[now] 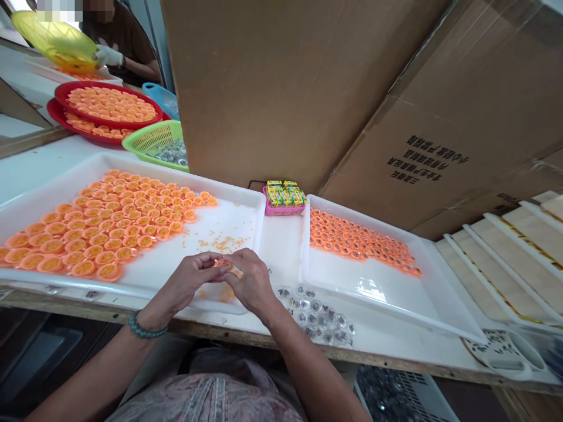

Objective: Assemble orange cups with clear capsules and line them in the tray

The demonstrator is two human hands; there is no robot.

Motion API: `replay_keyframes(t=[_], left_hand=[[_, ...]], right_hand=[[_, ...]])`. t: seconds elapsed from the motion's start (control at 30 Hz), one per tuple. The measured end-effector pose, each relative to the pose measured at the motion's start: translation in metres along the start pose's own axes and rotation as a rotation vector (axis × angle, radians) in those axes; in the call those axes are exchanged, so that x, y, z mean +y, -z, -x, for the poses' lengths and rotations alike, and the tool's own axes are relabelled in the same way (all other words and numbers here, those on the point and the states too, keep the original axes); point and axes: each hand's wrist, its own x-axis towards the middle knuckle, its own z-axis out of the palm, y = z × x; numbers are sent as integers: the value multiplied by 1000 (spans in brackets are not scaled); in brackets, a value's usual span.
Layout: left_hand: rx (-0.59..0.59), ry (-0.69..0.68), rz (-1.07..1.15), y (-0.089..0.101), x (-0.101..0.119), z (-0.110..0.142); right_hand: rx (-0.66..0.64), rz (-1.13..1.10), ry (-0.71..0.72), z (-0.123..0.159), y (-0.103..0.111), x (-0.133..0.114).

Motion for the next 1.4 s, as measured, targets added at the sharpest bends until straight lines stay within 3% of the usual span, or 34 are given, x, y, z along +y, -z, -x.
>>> replay_keyframes(t=[0.3, 0.5, 0.67, 0.87, 1.17, 1.27, 1.4], left_hand=[[-47, 5, -35, 3, -8, -1], [-51, 0, -75, 5, -11, -2], [-32, -29, -109, 3, -9, -2], [-39, -96, -70, 1, -4, 0], [-58, -84, -134, 3, -10, 0], [-76, -78, -189, 3, -11, 1], [-77, -80, -173, 2, -10, 0]], right_hand=[[34, 39, 147, 7, -5, 4], [26, 93, 147, 13, -8, 0], [73, -76, 37, 16, -7, 0], [-39, -399, -160, 10, 12, 0], [-66, -374, -340, -2, 6, -3], [-104, -330, -353, -1, 6, -4], [-52, -274, -329, 1, 2, -3]])
